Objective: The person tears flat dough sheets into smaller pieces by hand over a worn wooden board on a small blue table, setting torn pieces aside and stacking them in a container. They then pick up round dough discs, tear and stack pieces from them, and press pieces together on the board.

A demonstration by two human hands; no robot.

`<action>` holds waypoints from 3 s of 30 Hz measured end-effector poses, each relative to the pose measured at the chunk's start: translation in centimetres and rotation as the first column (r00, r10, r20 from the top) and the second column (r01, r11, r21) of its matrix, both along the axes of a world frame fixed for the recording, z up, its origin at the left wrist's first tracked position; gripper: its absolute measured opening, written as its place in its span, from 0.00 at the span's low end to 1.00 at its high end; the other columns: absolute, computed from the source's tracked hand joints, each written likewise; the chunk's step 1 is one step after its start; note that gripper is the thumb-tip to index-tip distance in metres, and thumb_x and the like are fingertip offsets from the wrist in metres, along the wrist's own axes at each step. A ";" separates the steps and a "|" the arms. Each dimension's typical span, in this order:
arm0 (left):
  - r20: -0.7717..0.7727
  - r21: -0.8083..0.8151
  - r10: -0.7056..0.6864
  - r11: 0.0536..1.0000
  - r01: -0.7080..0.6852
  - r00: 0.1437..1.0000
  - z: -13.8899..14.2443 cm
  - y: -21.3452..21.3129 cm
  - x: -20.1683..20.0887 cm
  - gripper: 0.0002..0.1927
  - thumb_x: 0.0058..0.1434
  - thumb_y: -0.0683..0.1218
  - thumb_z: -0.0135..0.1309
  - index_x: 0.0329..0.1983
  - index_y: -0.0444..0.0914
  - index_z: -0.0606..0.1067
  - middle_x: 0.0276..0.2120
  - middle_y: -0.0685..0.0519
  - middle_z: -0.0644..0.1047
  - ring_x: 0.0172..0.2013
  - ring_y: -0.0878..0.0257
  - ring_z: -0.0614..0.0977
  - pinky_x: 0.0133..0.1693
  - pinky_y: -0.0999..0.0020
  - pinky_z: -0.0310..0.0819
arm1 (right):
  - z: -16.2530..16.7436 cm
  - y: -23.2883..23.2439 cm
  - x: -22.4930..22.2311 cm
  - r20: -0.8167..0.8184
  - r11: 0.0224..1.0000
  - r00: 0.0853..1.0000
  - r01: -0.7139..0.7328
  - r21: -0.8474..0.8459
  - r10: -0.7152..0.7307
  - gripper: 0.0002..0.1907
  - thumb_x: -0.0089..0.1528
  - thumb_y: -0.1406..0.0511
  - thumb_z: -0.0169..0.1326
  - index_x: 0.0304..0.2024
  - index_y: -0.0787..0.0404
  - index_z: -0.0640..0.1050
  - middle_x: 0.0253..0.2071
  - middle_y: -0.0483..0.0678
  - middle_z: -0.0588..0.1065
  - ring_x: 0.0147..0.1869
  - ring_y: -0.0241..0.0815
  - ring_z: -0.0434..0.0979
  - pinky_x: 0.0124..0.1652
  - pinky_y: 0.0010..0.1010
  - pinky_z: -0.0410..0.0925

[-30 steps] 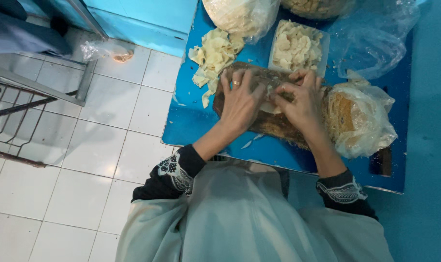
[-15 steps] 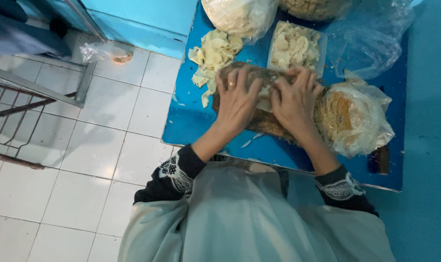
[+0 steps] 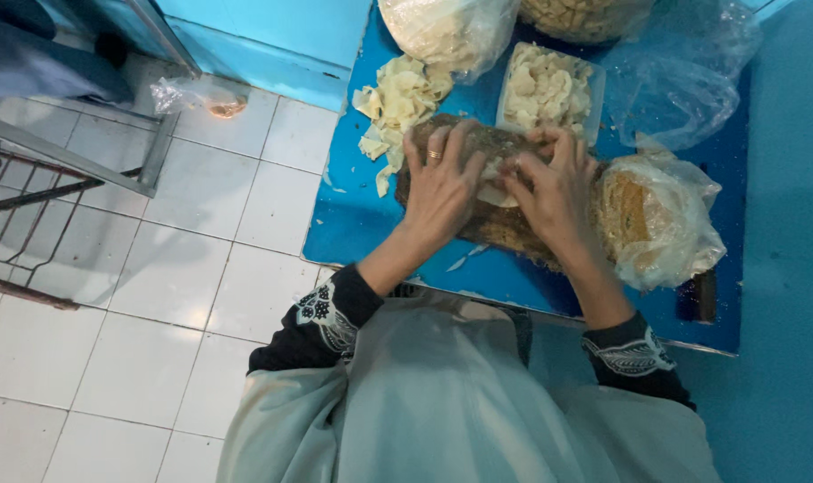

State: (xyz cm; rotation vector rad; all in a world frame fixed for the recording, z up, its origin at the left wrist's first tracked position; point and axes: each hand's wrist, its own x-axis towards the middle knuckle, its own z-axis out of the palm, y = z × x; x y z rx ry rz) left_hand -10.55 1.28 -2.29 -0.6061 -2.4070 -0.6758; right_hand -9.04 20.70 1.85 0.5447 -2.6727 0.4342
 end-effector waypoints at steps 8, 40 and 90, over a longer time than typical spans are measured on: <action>-0.008 0.084 -0.033 0.996 0.034 0.999 0.7 -0.3 0.2 0.16 0.60 0.46 0.60 0.51 0.41 0.75 0.63 0.43 0.65 0.63 0.43 0.65 0.64 0.24 0.44 | 1.2 0.7 -0.6 -0.072 0.970 0.997 -0.024 -0.240 0.007 0.09 0.65 0.59 0.69 0.41 0.53 0.83 0.57 0.49 0.66 0.64 0.53 0.63 0.60 0.45 0.59; 0.092 0.042 0.060 0.997 -0.064 0.994 0.5 -0.1 2.5 0.09 0.57 0.38 0.54 0.42 0.38 0.77 0.59 0.39 0.67 0.62 0.40 0.66 0.64 0.22 0.42 | 1.7 -0.4 1.7 -0.002 0.998 0.998 -0.069 -0.011 0.069 0.10 0.66 0.60 0.63 0.49 0.52 0.85 0.62 0.50 0.68 0.60 0.50 0.67 0.59 0.54 0.54; 0.117 0.871 -0.909 0.288 0.398 0.401 4.8 -1.0 5.1 0.13 0.60 0.44 0.65 0.49 0.41 0.84 0.68 0.50 0.69 0.67 0.56 0.67 0.70 0.58 0.57 | -1.4 3.2 6.1 0.145 -0.117 0.437 0.519 -0.847 0.888 0.23 0.59 0.76 0.63 0.53 0.62 0.69 0.49 0.48 0.74 0.54 0.40 0.78 0.50 0.32 0.72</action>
